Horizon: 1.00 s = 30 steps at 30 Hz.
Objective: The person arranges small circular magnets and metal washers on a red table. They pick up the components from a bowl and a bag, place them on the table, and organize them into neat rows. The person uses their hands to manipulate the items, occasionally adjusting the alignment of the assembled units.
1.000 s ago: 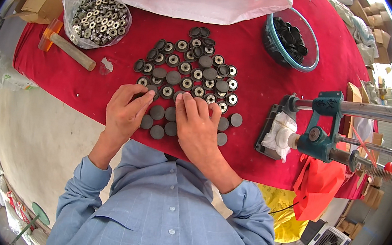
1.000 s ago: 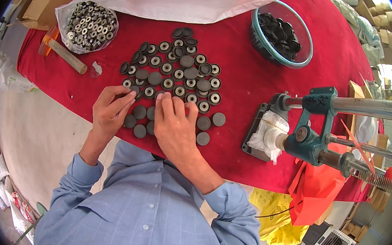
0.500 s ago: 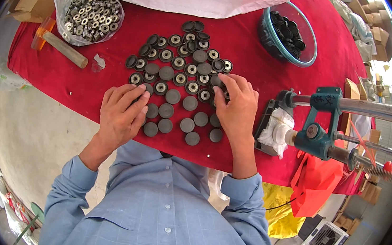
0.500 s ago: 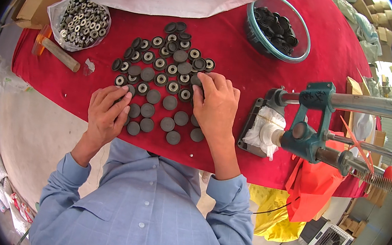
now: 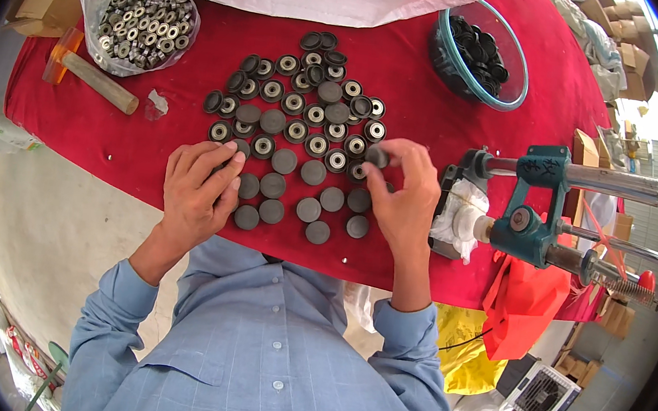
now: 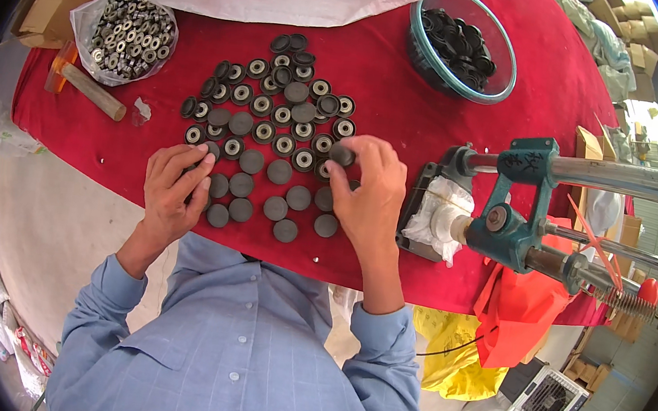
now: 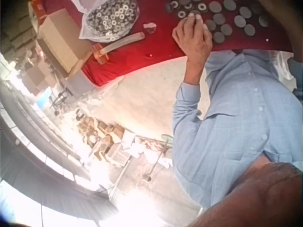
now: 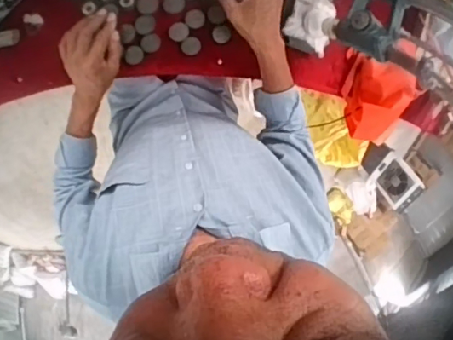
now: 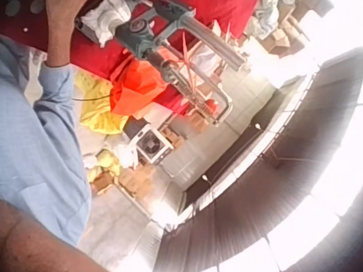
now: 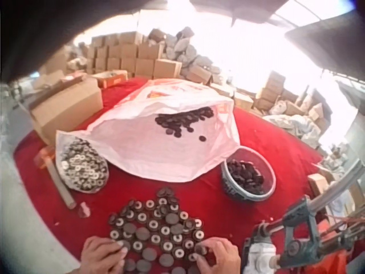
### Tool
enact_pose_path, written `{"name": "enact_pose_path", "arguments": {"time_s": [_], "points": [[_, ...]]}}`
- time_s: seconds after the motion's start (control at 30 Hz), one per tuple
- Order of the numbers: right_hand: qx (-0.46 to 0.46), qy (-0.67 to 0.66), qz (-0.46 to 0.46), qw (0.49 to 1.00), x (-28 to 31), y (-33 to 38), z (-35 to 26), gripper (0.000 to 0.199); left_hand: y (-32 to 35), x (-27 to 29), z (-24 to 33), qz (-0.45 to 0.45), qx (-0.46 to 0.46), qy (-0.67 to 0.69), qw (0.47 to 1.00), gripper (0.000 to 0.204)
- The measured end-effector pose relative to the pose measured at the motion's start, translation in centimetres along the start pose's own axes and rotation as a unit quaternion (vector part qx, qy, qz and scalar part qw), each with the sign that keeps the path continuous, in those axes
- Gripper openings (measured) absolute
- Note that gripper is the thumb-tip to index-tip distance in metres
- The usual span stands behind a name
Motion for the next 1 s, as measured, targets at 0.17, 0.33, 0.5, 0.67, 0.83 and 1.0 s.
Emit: {"name": "enact_pose_path", "arguments": {"time_s": [0.17, 0.33, 0.5, 0.67, 0.83, 1.0], "points": [[0.054, 0.046, 0.002, 0.997, -1.1, 2.1, -0.8, 0.029, 0.0, 0.0, -0.1, 0.003, -0.002, 0.010, 1.000, 0.040], [0.087, 0.072, 0.008, 0.994, -1.7, 3.2, -1.4, 0.027, 0.0, 0.1, -0.1, 0.003, -0.001, 0.013, 1.000, 0.041], [0.120, 0.188, -0.003, 0.975, -1.7, 4.9, -2.3, 0.039, 0.1, 0.1, -0.1, 0.005, 0.004, 0.014, 1.000, 0.041], [0.141, 0.325, -0.017, 0.935, -3.0, 6.5, -3.7, 0.047, 0.0, 0.0, 0.0, 0.000, 0.004, 0.016, 1.000, 0.040], [0.154, 0.261, -0.018, 0.953, -1.7, 4.0, -4.2, 0.033, 0.1, 0.1, 0.0, 0.010, 0.002, 0.015, 1.000, 0.040], [0.092, 0.134, 0.007, 0.987, -0.7, -0.6, -2.0, 0.041, 0.1, 0.0, -0.1, 0.012, 0.000, 0.023, 1.000, 0.041]]}}
Point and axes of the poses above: each hand's wrist, its own y-axis away from the middle knuckle, its own x-axis out of the back of the hand, z = x × y, the point moved 7 cm from there along -y, towards the middle knuckle, and after that the axes turned 2 degrees about y, right-handed, at the moved point
